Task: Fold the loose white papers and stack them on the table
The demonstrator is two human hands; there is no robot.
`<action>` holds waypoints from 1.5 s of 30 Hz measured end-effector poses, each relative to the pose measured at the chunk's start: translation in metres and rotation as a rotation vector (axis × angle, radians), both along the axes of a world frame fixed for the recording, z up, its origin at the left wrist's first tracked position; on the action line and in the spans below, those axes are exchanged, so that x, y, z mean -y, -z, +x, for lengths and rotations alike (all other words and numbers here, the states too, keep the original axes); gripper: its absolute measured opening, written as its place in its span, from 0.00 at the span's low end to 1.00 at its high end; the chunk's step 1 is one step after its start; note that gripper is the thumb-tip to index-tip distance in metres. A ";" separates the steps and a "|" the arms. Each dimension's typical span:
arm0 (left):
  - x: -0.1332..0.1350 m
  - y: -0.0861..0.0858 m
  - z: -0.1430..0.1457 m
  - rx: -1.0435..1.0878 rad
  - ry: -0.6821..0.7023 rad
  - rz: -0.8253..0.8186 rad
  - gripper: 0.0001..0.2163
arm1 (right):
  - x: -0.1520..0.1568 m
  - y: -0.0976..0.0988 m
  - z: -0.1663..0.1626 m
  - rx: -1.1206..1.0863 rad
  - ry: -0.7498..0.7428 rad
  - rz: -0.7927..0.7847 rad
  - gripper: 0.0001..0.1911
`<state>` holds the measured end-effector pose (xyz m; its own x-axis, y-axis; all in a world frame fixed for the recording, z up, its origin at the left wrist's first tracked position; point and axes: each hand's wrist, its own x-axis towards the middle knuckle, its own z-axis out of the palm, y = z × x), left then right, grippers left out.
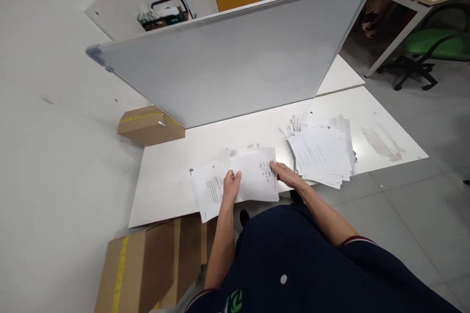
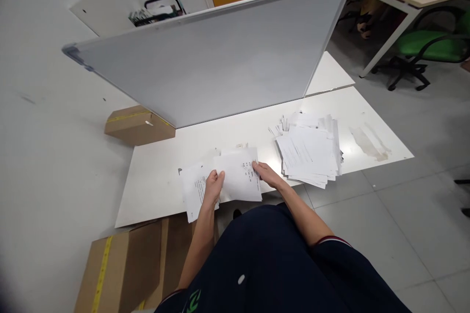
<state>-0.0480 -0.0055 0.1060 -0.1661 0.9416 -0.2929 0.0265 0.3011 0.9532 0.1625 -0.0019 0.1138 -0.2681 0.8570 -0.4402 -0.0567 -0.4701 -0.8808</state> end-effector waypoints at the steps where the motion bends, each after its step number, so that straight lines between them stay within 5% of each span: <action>1: 0.001 0.002 0.003 0.018 -0.013 0.007 0.12 | 0.001 -0.001 -0.001 -0.001 0.001 0.019 0.21; 7: 0.001 0.000 0.015 0.132 -0.042 0.087 0.16 | 0.003 0.003 -0.001 0.161 -0.065 0.242 0.15; 13: 0.003 -0.007 0.016 0.045 -0.025 0.171 0.09 | -0.006 -0.003 0.007 0.321 -0.049 0.476 0.12; 17: 0.007 -0.003 0.023 0.116 -0.031 0.209 0.14 | -0.008 0.013 0.008 0.321 -0.044 0.578 0.12; 23: 0.010 0.014 0.023 -0.032 0.071 0.183 0.11 | -0.007 0.056 0.005 0.297 -0.043 0.463 0.13; 32: 0.005 0.033 0.015 -0.160 0.094 0.220 0.20 | -0.011 0.046 0.006 0.323 0.049 0.483 0.12; 38: 0.002 0.029 0.015 -0.254 0.113 0.203 0.10 | -0.011 0.037 0.005 0.230 0.057 0.461 0.12; 45: 0.002 0.029 0.021 -0.209 0.087 0.268 0.09 | -0.007 0.071 0.008 0.133 0.089 0.352 0.15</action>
